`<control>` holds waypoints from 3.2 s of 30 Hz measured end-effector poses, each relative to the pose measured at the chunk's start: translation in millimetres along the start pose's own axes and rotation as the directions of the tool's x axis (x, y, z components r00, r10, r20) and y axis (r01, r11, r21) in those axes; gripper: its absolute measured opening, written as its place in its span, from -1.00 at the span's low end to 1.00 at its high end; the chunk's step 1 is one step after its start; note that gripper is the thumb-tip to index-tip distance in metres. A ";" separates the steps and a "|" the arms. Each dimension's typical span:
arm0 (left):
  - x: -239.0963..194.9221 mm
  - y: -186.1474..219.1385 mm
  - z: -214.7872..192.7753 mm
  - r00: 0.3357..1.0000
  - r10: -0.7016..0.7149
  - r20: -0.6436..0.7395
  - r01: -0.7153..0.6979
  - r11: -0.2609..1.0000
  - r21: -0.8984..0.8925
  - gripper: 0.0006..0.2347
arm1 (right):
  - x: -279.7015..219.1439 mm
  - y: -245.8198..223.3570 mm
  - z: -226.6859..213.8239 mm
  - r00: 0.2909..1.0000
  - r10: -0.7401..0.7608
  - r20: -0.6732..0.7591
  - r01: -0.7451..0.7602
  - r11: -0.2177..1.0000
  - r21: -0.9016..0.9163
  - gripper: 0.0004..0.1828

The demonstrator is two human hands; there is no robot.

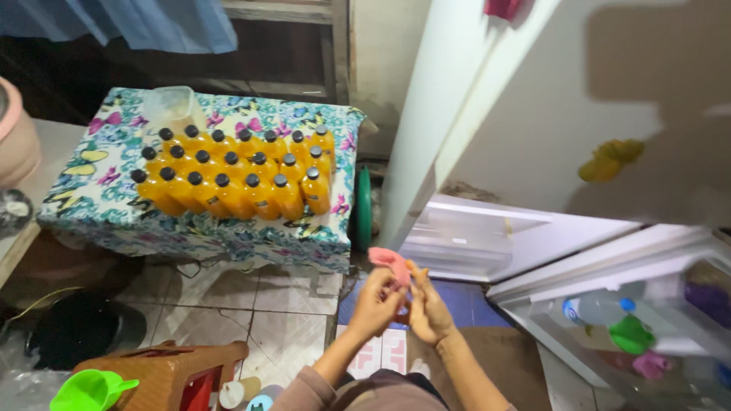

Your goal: The person wipes orange juice bottles with a pink cloth and places them into a refrigerator. The person also arranges bottles on a table and opens the refrigerator door multiple times to store the bottles.

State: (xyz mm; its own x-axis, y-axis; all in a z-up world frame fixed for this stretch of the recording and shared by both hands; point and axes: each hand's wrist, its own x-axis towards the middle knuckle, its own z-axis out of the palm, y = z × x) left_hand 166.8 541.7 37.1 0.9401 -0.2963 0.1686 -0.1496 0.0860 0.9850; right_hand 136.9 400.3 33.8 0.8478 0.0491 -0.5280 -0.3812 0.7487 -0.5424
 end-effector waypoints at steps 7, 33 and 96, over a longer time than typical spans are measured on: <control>-1.9 13.2 -8.4 0.985 -0.126 0.116 0.112 0.986 0.122 -0.84 | 52.5 16.1 -23.0 0.947 -0.004 0.322 -0.070 0.973 0.219 -0.47; -35.3 -56.8 -100.6 0.892 -0.312 -0.327 0.344 0.938 0.044 -0.86 | 78.3 2.5 -36.5 0.979 0.129 0.158 -0.155 0.973 0.170 -0.39; -357.9 132.1 515.1 -0.786 0.395 0.476 -0.286 0.451 -0.846 -0.42 | -591.9 136.9 -186.4 -0.861 -0.427 -0.275 -0.304 0.867 -0.395 -0.55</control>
State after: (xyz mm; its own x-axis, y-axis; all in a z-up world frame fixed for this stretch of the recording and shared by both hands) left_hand -347.2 169.2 125.7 -0.9435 -0.1860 0.2741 -0.0770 0.9279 0.3647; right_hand -485.9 350.4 150.3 -0.6688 -0.5440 0.5067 -0.7336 0.3728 -0.5681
